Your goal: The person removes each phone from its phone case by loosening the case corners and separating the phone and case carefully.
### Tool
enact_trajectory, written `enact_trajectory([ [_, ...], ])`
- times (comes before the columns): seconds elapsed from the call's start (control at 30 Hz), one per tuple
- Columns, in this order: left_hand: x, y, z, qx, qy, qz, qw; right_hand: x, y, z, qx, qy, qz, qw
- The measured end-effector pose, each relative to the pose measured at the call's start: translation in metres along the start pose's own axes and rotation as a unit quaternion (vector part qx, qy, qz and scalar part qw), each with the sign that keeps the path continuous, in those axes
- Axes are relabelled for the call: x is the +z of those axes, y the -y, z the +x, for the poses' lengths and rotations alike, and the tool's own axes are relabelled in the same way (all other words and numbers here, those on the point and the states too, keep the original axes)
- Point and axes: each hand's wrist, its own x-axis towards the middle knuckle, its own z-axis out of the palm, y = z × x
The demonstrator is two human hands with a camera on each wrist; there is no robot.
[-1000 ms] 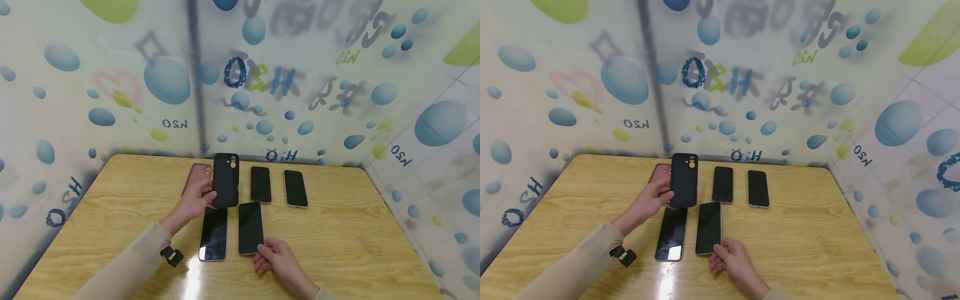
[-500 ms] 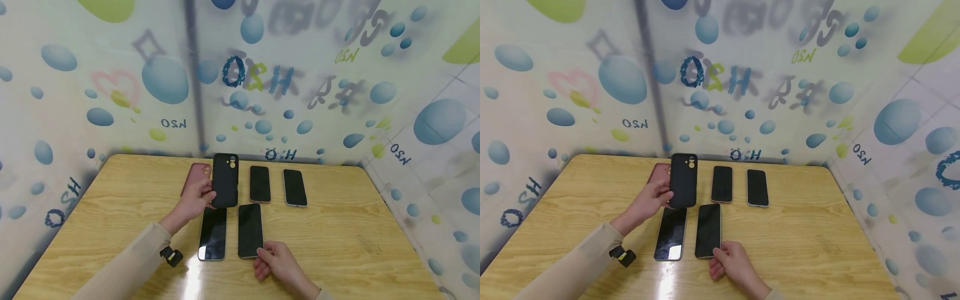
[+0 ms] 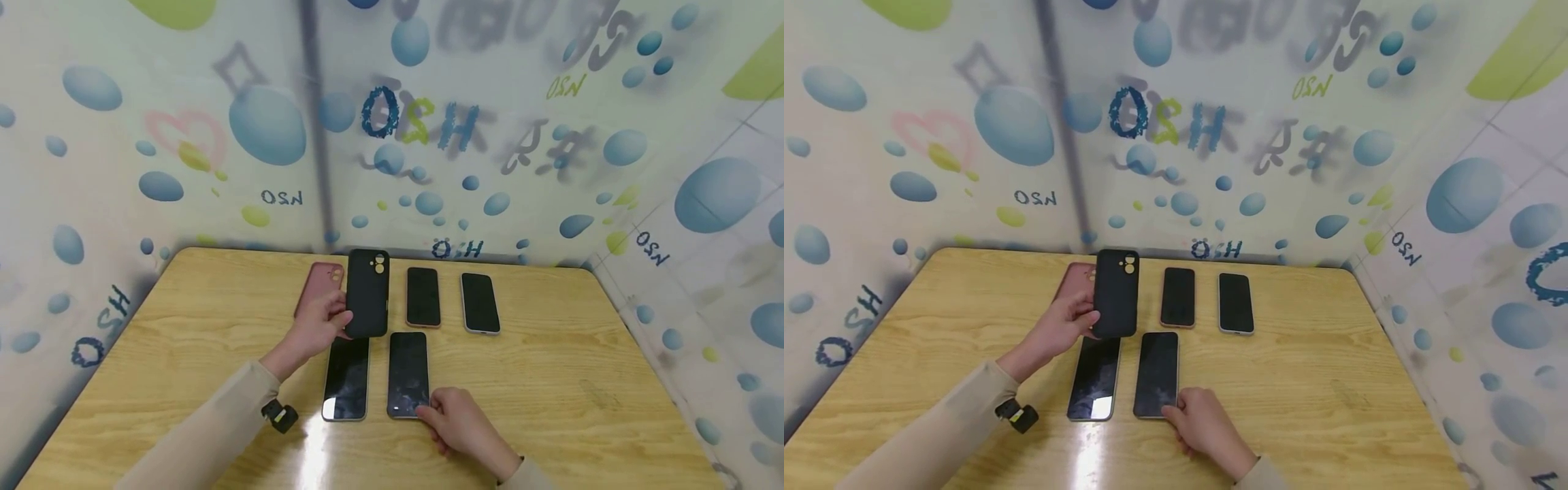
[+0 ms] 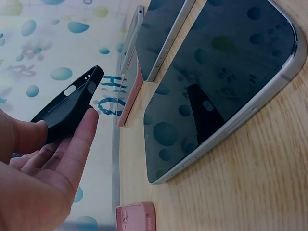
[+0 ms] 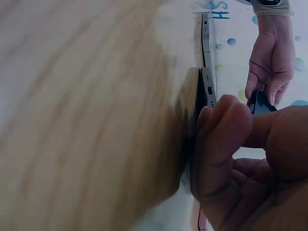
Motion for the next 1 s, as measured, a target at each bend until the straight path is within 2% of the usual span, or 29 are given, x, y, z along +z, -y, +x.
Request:
enact_trajectory([
  [0.23, -0.002, -0.002, 0.003, -0.001, 0.002, 0.009, 1.0000, -0.006, 0.002, 0.003, 0.005, 0.009, -0.048, 0.999],
  [0.53, -0.002, -0.004, 0.003, -0.009, 0.007, 0.007, 0.9999, -0.010, 0.004, 0.001, -0.003, 0.014, -0.070, 0.997],
  [0.77, -0.002, -0.002, 0.005, -0.011, 0.007, 0.014, 0.9998, -0.016, 0.004, 0.001, 0.008, 0.008, -0.080, 0.997],
  [1.0, -0.003, -0.001, 0.011, -0.026, 0.005, -0.001, 0.9997, -0.031, -0.002, 0.010, -0.065, -0.046, -0.113, 0.990],
])
